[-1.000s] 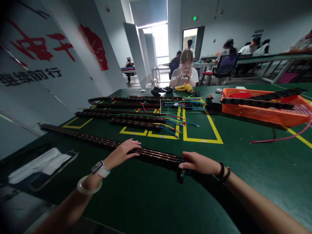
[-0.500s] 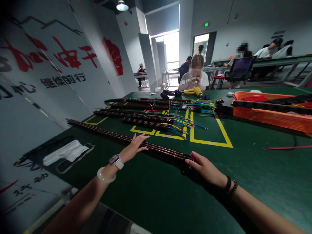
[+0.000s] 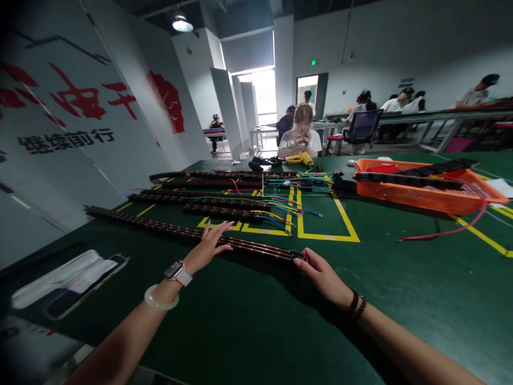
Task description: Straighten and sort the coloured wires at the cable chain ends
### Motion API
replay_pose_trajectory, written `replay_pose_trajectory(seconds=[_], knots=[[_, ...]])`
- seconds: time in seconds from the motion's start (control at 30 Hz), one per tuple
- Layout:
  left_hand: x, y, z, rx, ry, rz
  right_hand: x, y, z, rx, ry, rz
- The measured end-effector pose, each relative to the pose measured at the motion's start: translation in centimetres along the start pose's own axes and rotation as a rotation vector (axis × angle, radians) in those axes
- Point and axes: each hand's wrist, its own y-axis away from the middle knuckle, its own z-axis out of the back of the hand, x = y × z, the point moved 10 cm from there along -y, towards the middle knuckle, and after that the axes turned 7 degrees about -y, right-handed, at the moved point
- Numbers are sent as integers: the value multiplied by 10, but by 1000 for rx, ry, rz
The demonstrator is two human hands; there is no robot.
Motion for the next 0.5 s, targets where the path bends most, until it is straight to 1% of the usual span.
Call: replay_pose_trajectory(seconds=[0.1,0.2,0.27,0.3,0.33,0.37,0.4,0.47,0.5], knots=[[16,-3,-1,-30,-78,2,1,-17,-7,6,24,42],[43,1,-4,-72,-147,39,5,-36,-18,4,201,89],[61,5,-7,-53,-179,109,9,-44,-29,31,385,122],[66,6,-4,-50,-194,169,11,-46,-35,50,466,136],[67,7,3,-47,-201,219,14,-47,-40,67,533,152],[58,6,14,-55,-193,232,17,-47,-44,82,588,167],[40,4,30,-80,-164,204,20,-46,-47,95,626,181],[-9,3,70,-153,-29,127,26,-42,-47,113,658,202],[-34,7,90,-193,65,99,28,-40,-45,117,651,211]])
